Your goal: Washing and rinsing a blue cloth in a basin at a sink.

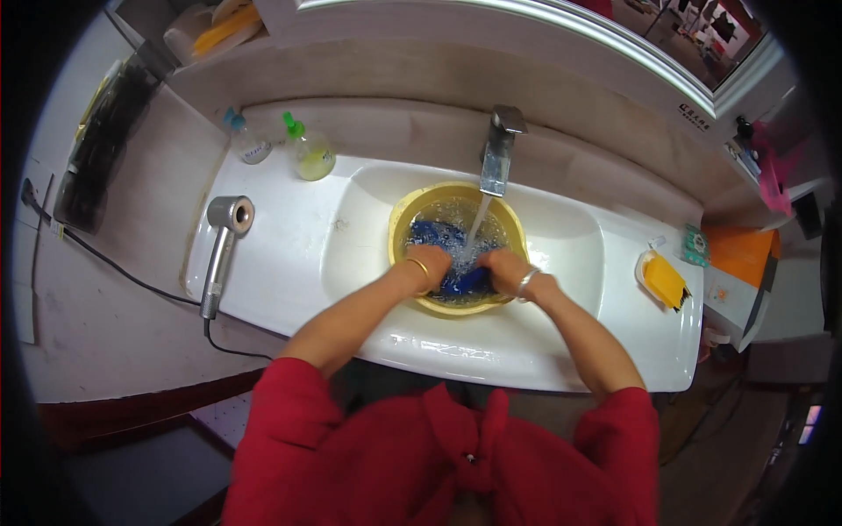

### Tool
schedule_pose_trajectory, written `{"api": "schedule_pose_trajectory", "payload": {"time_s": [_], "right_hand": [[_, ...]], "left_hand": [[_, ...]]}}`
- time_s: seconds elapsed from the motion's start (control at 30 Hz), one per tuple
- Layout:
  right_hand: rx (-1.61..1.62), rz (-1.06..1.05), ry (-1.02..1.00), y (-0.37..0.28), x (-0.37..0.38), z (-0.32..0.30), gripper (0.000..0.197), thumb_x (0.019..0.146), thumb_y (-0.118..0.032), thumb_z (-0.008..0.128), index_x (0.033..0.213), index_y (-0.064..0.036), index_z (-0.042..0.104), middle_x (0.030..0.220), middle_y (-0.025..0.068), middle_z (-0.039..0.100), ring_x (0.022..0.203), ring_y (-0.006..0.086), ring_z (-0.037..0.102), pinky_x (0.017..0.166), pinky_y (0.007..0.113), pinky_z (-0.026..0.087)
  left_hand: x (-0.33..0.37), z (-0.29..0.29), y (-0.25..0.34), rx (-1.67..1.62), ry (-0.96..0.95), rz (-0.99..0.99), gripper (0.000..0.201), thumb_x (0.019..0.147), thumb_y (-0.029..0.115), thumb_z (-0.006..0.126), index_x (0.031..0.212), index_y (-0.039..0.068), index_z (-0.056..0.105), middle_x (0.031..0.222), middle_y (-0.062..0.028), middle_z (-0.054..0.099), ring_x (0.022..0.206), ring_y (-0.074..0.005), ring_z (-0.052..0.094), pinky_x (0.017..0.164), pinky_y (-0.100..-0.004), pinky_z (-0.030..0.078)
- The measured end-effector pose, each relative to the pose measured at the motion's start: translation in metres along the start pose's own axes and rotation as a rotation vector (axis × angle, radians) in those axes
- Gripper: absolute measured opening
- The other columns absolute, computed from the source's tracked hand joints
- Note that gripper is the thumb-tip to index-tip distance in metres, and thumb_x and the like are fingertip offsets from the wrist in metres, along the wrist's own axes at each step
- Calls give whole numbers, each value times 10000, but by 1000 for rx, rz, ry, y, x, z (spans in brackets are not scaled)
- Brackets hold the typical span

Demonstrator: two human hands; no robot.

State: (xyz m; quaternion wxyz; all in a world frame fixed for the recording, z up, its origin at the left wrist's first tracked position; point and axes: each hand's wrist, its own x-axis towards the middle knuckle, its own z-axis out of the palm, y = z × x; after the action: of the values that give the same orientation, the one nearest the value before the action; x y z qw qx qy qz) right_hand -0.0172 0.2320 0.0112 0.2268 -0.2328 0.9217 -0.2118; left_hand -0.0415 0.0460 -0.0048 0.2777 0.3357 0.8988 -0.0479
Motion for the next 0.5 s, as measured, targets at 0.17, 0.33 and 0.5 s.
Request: {"api": "schedule_pose_trajectory", "payload": {"time_s": [0.17, 0.33, 0.5], "right_hand": [[257, -64, 477, -18, -56, -86, 227, 664, 76, 448, 845, 1, 561, 736, 165, 572, 694, 280, 561, 683, 358, 460], [131, -203, 872, -51, -85, -201, 142, 715, -24, 456, 840, -20, 523, 662, 69, 495, 642, 142, 508, 602, 287, 433], [458, -584, 890, -125, -109, -302, 182, 797, -146, 532, 929, -34, 588, 795, 7, 573, 699, 78, 532, 622, 209, 440]], "left_hand": [[-53, -67, -50, -637, 384, 192, 187, 756, 213, 661, 867, 65, 640, 771, -68, 634, 769, -157, 585, 713, -299, 463], [-103, -199, -52, -901, 832, 495, 202, 812, 273, 638, 905, 94, 624, 842, 20, 603, 772, -52, 527, 728, -197, 434], [-170, -302, -37, -1012, 1177, 855, 113, 791, 189, 661, 855, 106, 617, 872, -2, 620, 816, -81, 570, 769, -196, 472]]}}
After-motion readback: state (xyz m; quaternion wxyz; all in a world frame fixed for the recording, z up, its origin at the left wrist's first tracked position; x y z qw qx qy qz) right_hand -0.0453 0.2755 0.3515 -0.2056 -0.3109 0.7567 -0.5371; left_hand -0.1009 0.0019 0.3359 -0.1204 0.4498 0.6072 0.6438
